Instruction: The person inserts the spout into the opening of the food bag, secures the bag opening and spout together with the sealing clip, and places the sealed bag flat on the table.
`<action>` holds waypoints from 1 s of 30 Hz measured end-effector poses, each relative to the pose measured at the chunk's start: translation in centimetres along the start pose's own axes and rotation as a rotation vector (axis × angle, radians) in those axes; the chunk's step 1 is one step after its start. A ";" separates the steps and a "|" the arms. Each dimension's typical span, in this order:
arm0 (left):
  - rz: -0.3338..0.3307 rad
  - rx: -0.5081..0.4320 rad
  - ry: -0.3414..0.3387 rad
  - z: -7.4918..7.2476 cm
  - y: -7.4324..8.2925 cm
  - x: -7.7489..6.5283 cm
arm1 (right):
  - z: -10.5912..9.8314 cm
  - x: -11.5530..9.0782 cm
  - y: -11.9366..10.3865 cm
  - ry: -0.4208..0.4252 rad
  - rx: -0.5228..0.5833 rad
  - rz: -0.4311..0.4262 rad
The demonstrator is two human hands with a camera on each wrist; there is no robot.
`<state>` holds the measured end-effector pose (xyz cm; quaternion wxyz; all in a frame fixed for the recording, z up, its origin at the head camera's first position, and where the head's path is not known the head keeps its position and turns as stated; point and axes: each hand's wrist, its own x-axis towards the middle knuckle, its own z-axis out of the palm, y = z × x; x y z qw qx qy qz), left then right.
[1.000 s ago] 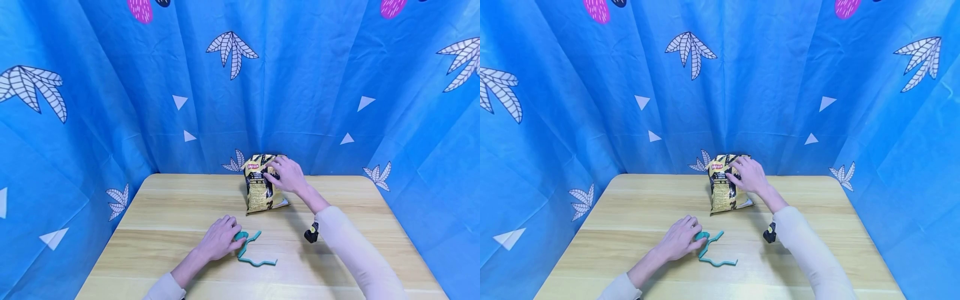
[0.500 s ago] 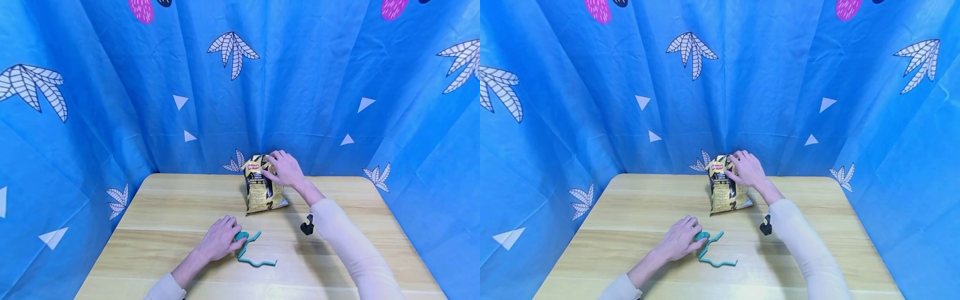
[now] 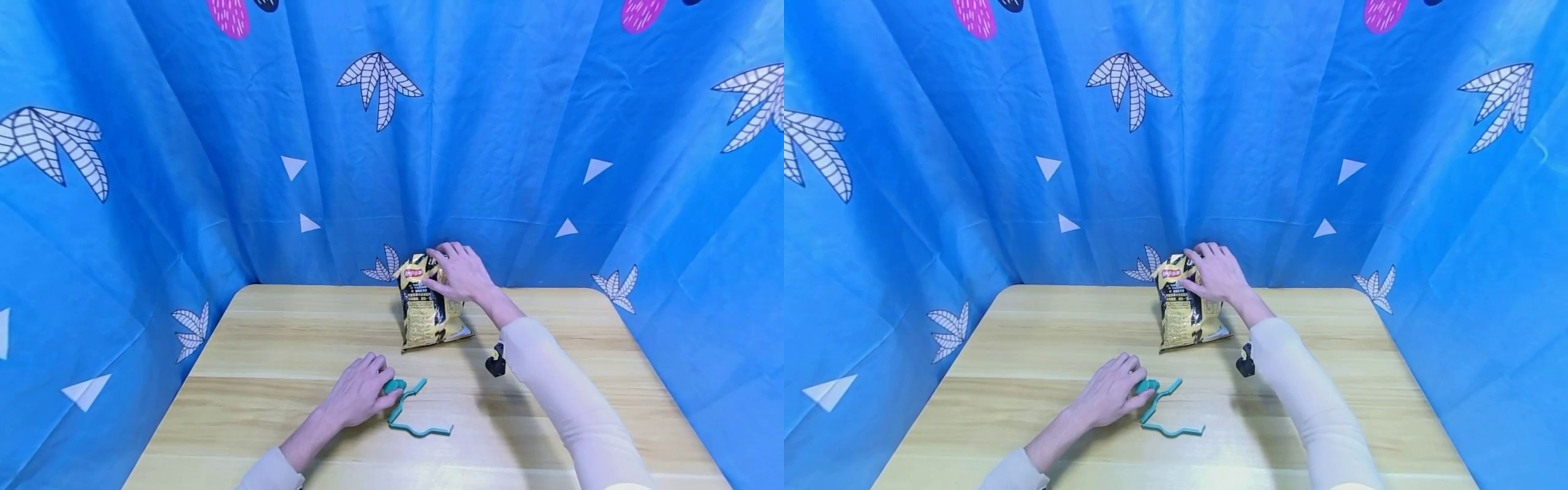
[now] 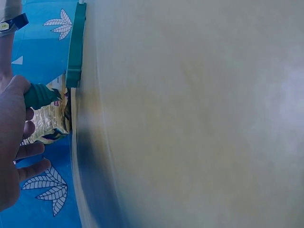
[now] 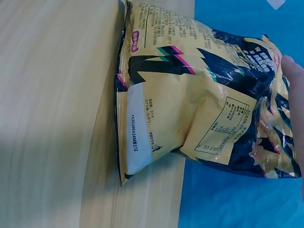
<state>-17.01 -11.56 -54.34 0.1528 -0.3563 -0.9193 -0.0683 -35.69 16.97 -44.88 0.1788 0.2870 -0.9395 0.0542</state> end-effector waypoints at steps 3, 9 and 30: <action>0.001 -0.001 -0.002 0.1 0.0 0.0 | 0.1 0.2 -0.1 -0.027 0.015 0.003; 0.001 0.011 -0.005 0.1 0.0 -0.1 | 0.3 0.4 -0.3 -0.065 0.018 0.006; 0.011 0.005 0.008 0.1 -0.3 -0.1 | 0.0 -0.1 -0.1 -0.023 -0.072 -0.017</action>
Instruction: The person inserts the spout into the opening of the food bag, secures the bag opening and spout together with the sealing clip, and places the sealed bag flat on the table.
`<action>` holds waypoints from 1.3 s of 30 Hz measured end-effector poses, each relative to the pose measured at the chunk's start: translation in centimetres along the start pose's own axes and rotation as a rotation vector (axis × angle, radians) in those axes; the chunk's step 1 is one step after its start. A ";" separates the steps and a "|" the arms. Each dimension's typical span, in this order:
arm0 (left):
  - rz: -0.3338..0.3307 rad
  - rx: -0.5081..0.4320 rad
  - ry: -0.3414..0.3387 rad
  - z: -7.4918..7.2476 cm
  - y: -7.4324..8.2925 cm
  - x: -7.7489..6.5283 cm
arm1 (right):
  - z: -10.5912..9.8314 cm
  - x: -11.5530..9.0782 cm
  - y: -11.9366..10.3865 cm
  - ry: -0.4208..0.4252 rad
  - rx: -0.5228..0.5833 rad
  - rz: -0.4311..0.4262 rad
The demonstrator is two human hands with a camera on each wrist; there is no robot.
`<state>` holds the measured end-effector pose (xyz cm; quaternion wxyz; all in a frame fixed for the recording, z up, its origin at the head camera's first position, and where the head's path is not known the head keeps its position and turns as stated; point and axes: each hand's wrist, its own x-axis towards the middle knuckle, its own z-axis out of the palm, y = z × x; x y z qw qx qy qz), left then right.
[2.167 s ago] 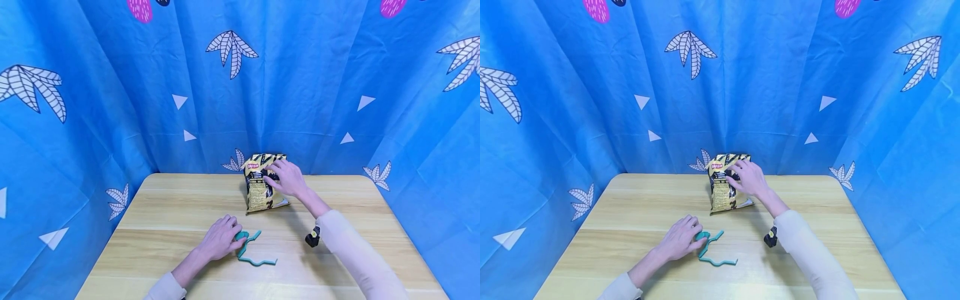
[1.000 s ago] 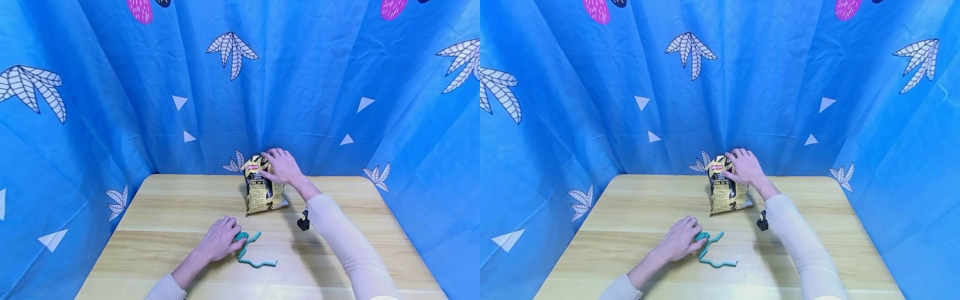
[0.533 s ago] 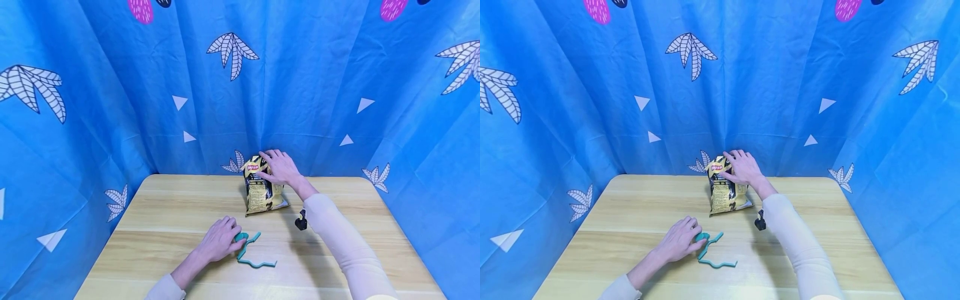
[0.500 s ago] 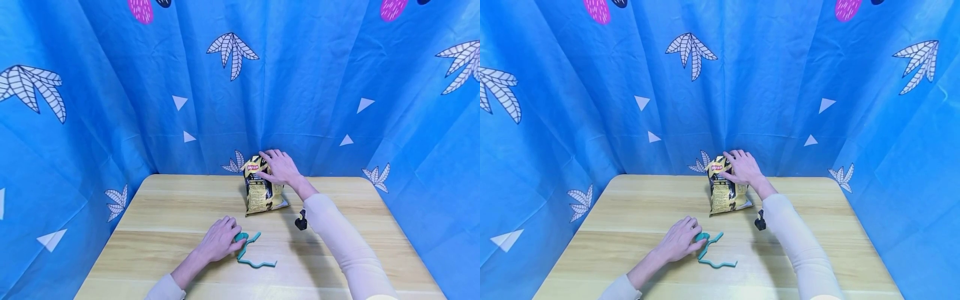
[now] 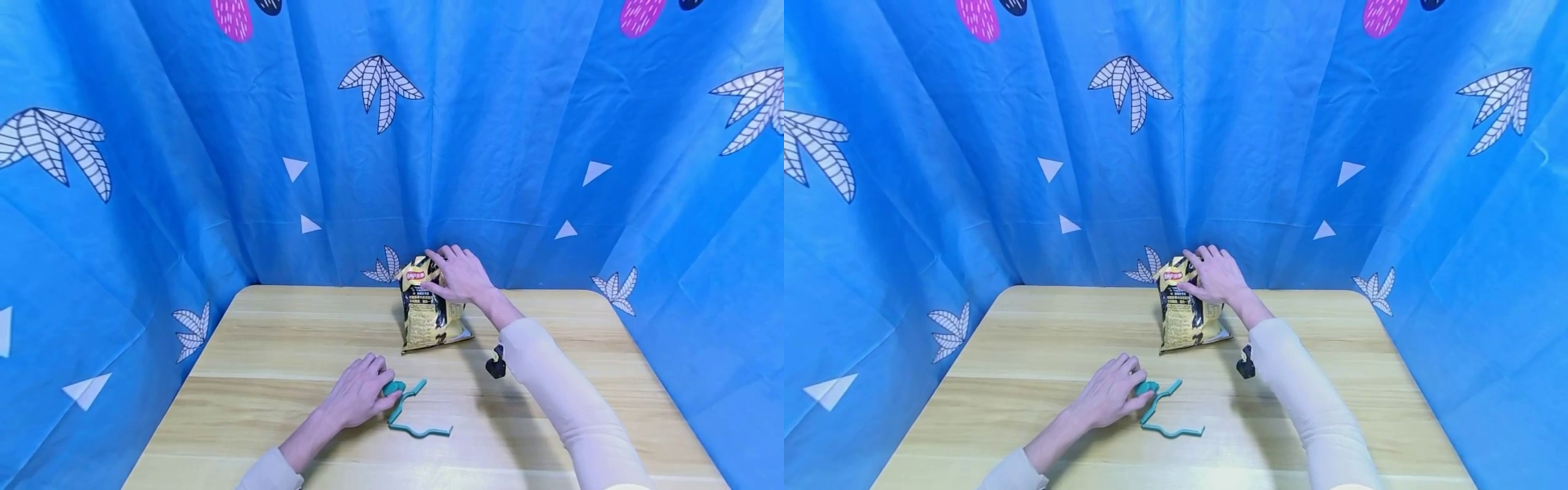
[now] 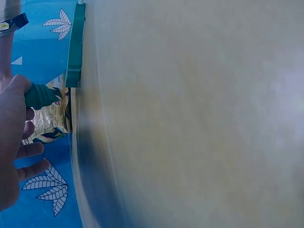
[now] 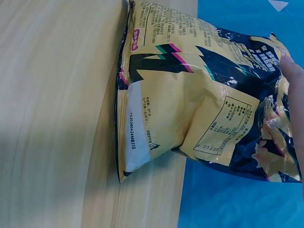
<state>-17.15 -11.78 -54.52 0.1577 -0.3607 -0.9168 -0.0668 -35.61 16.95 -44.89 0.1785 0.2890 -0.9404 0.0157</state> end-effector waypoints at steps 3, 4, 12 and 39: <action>-0.007 0.003 -0.008 0.0 0.1 0.0 | 0.0 -0.1 0.0 0.028 -0.014 -0.007; -0.008 0.004 -0.009 0.0 0.1 -0.1 | 0.0 -0.1 0.0 0.038 -0.018 -0.010; -0.009 0.013 -0.014 0.0 0.1 -0.2 | -0.1 -0.6 -0.2 0.095 -0.027 -0.031; -0.016 0.006 -0.004 0.2 0.1 -0.3 | -0.3 -3.0 -0.1 0.332 -0.075 -0.118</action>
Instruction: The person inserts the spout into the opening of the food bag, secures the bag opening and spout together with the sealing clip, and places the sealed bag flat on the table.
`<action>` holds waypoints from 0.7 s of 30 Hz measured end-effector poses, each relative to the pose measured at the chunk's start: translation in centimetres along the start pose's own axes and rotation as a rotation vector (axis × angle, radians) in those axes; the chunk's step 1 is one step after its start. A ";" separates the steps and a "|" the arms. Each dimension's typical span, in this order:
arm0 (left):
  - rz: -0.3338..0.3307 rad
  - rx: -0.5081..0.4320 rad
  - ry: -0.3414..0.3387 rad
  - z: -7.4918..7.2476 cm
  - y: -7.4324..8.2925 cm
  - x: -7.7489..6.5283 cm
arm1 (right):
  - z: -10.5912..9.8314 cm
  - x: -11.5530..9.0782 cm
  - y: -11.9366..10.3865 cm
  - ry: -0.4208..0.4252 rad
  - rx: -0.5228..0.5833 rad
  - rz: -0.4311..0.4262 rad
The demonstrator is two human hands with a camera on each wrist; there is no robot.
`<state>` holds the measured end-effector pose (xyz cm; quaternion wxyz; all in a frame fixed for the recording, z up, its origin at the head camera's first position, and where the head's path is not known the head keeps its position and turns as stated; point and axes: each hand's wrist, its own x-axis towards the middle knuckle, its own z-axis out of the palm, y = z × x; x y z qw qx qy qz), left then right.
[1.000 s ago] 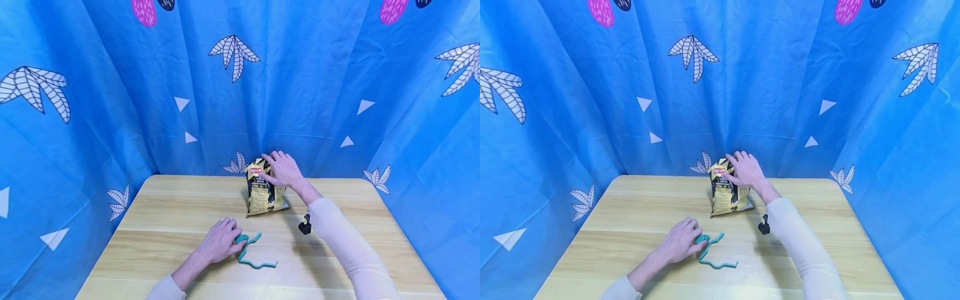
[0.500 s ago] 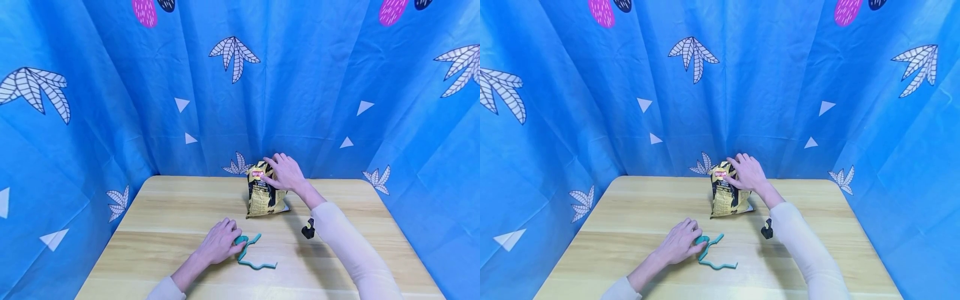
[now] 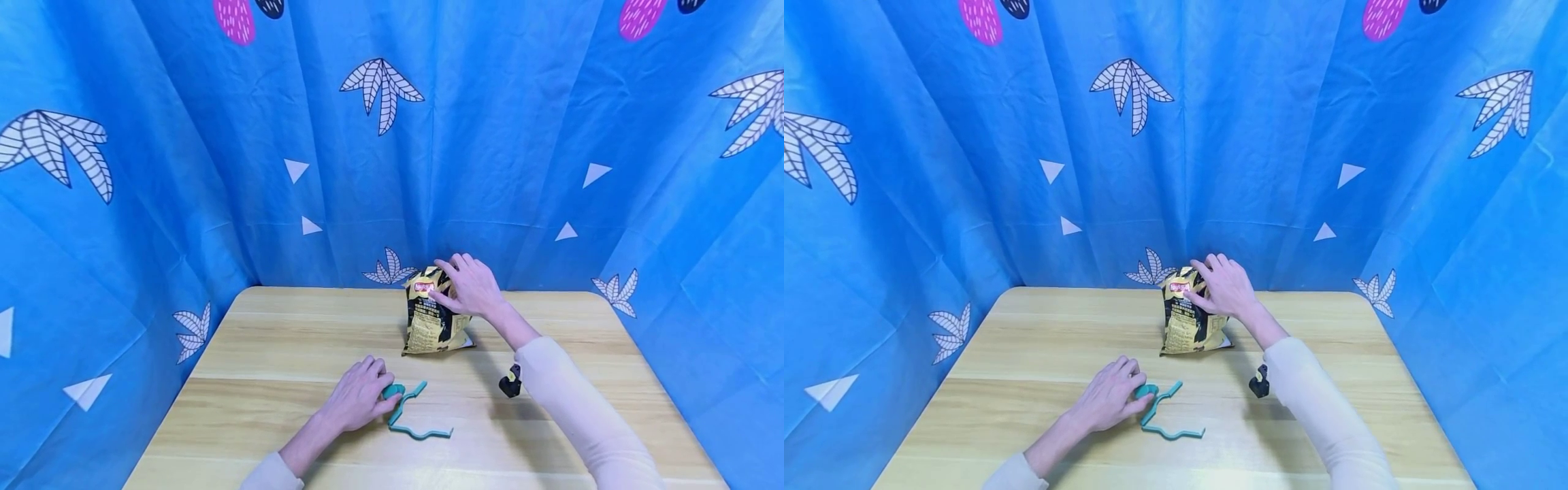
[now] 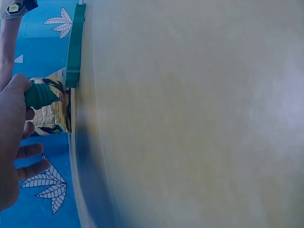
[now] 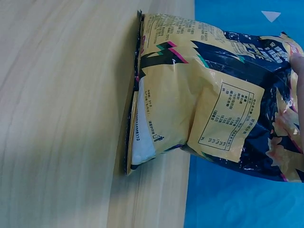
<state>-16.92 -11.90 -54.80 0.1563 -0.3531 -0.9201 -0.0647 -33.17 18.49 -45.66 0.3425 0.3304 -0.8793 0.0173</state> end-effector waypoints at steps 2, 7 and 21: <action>0.004 -0.002 0.010 0.1 0.0 0.0 | -0.1 -0.2 0.0 0.017 -0.003 -0.005; -0.001 -0.007 -0.002 0.2 -0.1 0.0 | -0.5 -0.6 -0.3 0.051 -0.017 -0.010; 0.003 -0.008 0.010 0.0 -0.2 -0.1 | -1.3 -1.5 -1.3 0.172 -0.030 -0.057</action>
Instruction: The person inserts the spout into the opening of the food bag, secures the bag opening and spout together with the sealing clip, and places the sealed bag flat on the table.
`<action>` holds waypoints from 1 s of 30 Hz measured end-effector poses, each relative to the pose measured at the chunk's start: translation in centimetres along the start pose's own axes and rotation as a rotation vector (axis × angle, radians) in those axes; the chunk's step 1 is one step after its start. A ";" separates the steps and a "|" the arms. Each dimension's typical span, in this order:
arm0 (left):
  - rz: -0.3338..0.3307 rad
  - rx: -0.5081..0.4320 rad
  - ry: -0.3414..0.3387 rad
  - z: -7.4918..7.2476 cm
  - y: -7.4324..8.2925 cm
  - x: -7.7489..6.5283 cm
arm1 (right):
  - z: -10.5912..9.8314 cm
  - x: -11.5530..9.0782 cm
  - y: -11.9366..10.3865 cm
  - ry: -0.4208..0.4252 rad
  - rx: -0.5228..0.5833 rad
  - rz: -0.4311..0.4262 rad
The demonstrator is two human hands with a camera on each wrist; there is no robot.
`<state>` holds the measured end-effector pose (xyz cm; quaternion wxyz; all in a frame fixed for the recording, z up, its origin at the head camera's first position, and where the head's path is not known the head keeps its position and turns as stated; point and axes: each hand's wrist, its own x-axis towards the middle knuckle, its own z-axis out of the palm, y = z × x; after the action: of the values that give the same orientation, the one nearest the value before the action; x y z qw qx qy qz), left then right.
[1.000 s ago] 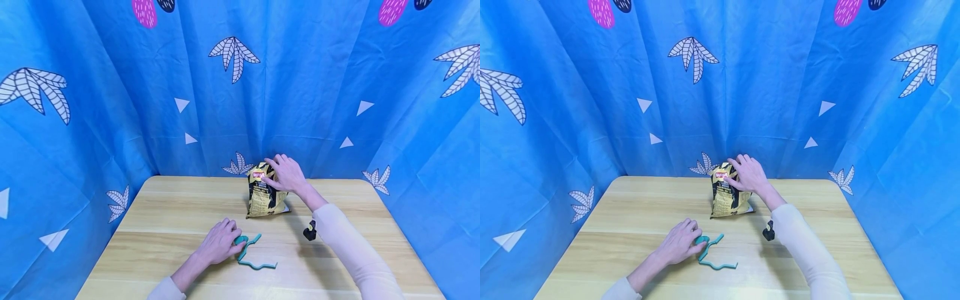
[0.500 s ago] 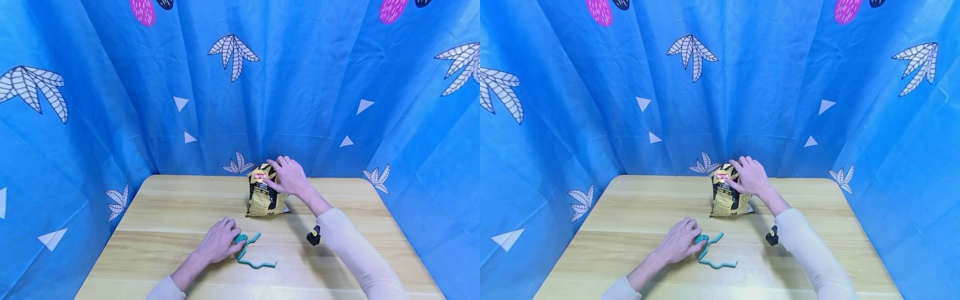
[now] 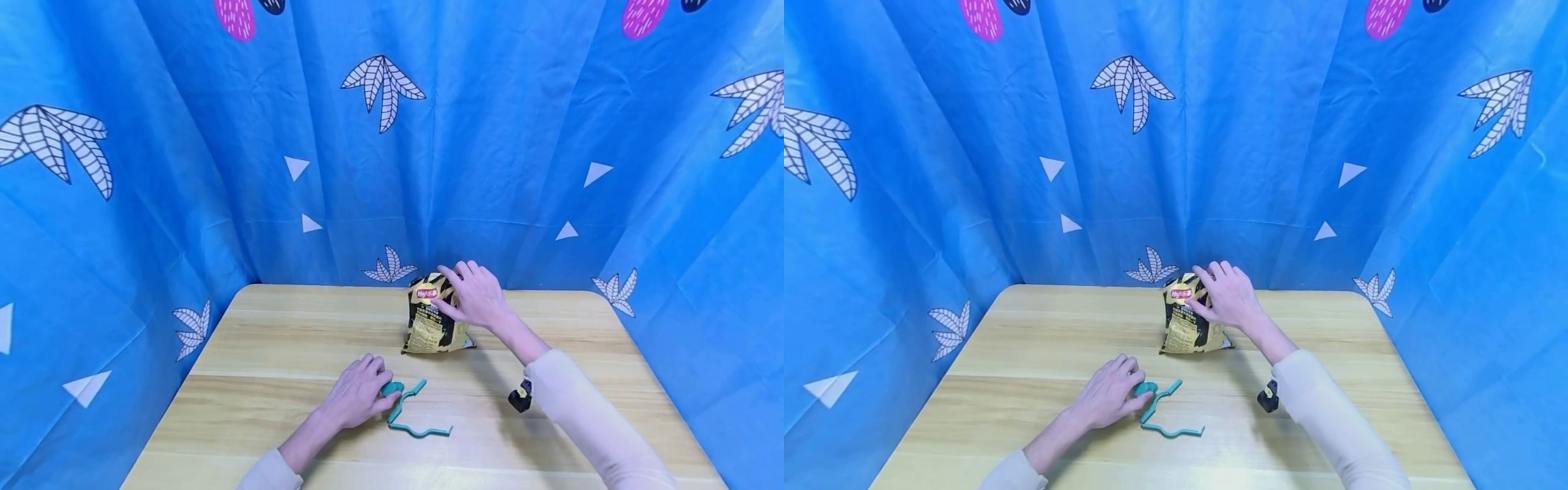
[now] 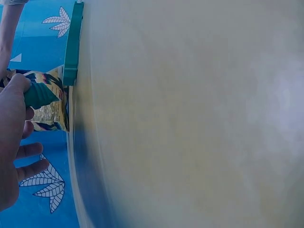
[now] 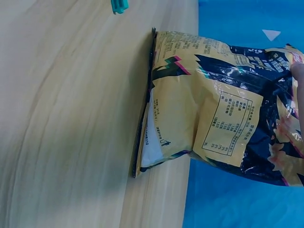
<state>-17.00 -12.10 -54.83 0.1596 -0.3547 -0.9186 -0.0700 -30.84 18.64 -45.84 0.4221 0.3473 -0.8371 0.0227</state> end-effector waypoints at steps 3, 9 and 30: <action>0.006 0.003 0.004 0.0 0.0 0.0 | -0.3 -0.2 -0.2 -0.012 -0.010 0.002; 0.018 0.018 0.018 0.1 -0.2 0.1 | -0.8 -0.5 -0.6 -0.015 -0.022 -0.006; 0.012 0.018 0.013 -0.1 0.0 0.0 | -2.3 -1.6 -1.2 0.013 -0.015 -0.014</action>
<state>-16.96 -12.16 -54.71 0.1694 -0.3585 -0.9159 -0.0630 -27.88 19.37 -45.79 0.4300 0.3498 -0.8322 0.0158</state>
